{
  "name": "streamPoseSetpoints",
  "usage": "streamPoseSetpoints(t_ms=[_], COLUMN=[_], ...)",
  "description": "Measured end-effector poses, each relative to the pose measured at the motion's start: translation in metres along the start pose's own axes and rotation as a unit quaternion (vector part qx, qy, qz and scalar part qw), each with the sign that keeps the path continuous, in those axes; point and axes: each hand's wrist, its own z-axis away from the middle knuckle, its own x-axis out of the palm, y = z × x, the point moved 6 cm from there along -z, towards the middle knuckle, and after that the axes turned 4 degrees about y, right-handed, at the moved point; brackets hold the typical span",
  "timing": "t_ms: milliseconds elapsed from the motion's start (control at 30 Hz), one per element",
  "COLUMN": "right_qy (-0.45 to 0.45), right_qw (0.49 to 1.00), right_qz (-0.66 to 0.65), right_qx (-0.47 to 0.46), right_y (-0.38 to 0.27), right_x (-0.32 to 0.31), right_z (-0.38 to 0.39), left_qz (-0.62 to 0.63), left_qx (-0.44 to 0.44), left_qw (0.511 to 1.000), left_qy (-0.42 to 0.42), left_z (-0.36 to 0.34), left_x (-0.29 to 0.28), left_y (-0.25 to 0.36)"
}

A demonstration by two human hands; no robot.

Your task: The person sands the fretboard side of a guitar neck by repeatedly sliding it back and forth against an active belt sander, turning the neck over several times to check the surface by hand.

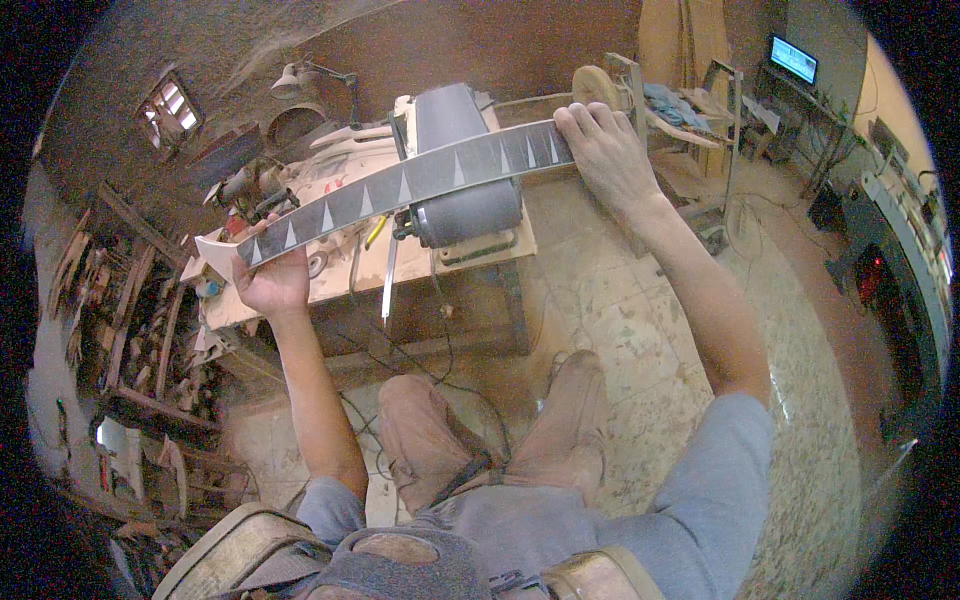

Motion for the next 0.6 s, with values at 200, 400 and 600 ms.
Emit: streamPoseSetpoints(t_ms=[200, 400, 600], right_qy=[-0.211, -0.517, -0.599], right_qw=[0.972, 0.788, 0.704], right_qz=[-0.095, -0.324, -0.359], right_qx=[-0.041, 0.083, 0.13], right_y=[0.007, 0.037, 0.046], right_x=[0.005, -0.027, -0.043], right_z=[-0.002, -0.028, -0.015], left_qz=[-0.044, -0.153, -0.193], left_qx=[0.009, 0.105, 0.096], left_qw=[0.999, 0.964, 0.945], left_qy=[-0.022, 0.189, 0.246], left_z=[0.008, 0.021, 0.017], left_x=[0.012, 0.006, 0.026], left_y=[-0.002, -0.007, -0.014])
